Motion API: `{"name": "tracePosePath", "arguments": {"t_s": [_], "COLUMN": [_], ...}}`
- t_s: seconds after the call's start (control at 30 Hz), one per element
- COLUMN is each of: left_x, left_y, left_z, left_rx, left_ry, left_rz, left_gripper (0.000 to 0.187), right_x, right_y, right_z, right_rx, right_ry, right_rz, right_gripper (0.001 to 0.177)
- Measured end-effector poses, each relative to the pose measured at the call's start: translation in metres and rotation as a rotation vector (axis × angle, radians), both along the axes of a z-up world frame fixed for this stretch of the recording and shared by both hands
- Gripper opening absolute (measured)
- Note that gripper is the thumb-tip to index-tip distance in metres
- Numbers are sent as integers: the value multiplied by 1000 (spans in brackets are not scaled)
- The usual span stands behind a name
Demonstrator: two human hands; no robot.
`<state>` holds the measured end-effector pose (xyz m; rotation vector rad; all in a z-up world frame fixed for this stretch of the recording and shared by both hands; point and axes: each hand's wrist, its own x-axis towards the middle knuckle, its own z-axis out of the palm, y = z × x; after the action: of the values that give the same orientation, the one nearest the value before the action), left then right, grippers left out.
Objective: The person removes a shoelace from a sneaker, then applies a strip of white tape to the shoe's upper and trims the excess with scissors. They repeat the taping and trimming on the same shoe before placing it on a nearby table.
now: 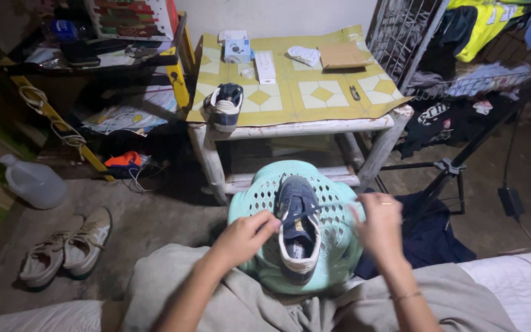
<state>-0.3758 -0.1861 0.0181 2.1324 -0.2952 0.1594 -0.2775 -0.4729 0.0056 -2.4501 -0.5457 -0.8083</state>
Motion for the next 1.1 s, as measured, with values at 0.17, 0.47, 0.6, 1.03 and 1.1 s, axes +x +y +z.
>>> {"name": "tracePosePath", "arguments": {"t_s": [0.17, 0.47, 0.6, 1.03, 1.1], "left_x": [7, 6, 6, 28, 32], "left_y": [-26, 17, 39, -7, -14], "left_z": [2, -20, -36, -48, -46], "left_rx": [-14, -138, -167, -296, -292], "left_ry": [-83, -32, -28, 24, 34], "left_rz": [-52, 48, 154, 3, 5], "left_gripper": [27, 26, 28, 27, 28], "right_x": [-31, 14, 43, 2, -10], "right_y": [48, 18, -12, 47, 57], "right_z": [-9, -25, -26, -19, -17], "right_rx": [260, 508, 707, 184, 253], "right_ry": [410, 508, 397, 305, 397], "right_rz": [727, 258, 71, 450, 783], "right_gripper": [32, 21, 25, 43, 32]}}
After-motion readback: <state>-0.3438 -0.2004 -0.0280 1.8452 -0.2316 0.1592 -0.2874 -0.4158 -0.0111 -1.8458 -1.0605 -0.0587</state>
